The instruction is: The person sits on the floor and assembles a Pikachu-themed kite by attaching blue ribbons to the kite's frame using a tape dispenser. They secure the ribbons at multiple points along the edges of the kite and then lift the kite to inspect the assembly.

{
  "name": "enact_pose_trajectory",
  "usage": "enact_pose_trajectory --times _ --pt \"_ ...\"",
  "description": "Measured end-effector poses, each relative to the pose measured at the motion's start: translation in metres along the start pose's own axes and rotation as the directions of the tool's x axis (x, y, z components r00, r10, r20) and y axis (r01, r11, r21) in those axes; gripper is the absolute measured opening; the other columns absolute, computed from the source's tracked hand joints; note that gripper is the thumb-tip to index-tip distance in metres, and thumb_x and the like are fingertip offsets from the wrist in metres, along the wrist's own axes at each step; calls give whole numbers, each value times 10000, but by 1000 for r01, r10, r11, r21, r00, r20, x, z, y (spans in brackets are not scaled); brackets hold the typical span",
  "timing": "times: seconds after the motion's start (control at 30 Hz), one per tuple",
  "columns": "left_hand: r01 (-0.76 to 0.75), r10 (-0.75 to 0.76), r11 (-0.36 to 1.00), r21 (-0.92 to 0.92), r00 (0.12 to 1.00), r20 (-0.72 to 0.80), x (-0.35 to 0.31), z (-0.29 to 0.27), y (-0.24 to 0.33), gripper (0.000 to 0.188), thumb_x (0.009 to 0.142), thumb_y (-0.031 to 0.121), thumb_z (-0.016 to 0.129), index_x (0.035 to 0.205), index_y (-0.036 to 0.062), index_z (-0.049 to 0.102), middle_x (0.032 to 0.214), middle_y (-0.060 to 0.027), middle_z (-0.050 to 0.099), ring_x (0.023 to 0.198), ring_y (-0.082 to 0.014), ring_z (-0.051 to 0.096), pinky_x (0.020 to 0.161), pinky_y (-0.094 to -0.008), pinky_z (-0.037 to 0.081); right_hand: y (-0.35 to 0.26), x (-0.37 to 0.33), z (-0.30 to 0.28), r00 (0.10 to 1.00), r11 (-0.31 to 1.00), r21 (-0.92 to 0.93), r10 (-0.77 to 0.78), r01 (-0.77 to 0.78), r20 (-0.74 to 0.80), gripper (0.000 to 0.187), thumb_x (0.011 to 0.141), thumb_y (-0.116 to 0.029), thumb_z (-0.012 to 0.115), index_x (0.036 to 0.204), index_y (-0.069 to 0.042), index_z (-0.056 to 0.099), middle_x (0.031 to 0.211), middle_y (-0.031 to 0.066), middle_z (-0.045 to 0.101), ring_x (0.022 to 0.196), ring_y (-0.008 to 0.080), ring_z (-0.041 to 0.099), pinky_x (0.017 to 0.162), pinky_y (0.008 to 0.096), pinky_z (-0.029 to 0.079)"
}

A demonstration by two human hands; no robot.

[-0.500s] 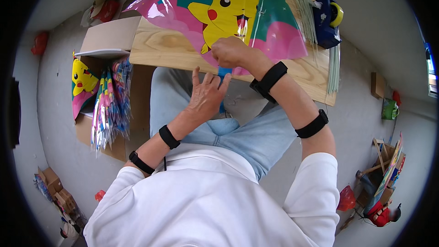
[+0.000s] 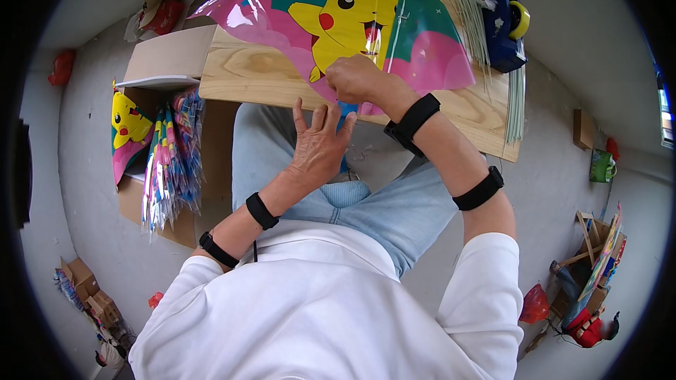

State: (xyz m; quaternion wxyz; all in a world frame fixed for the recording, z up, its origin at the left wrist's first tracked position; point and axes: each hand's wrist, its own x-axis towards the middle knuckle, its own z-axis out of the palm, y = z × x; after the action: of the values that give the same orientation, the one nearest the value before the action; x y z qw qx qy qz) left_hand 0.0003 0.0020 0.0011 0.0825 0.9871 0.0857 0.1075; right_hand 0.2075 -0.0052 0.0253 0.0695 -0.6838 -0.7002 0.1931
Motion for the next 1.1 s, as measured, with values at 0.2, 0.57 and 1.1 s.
enact_pose_trajectory --times 0.2,0.57,1.1 --pt "-16 17 999 50 1000 -23 2 4 3 532 789 112 687 1311 21 646 1381 -148 479 1310 -357 442 1133 -776 126 1 -2 -1 999 999 -10 38 -38 21 74 601 -67 670 661 -30 689 675 183 648 690 398 648 569 495 468" --pt "-40 40 999 -6 999 32 5 4 5 545 794 94 672 1320 -38 620 1283 -133 502 1314 -347 446 1119 -790 150 -12 -3 -14 959 938 -224 281 -264 46 148 682 -135 730 804 -52 747 837 163 730 822 360 727 656 450 570" --pt "-52 52 998 23 998 24 3 7 5 661 732 186 792 1337 -3 606 1287 -130 497 1340 -344 450 1094 -801 190 -3 -24 12 861 883 75 468 -463 -199 235 704 -272 805 838 -86 752 866 146 738 836 359 723 701 475 561"
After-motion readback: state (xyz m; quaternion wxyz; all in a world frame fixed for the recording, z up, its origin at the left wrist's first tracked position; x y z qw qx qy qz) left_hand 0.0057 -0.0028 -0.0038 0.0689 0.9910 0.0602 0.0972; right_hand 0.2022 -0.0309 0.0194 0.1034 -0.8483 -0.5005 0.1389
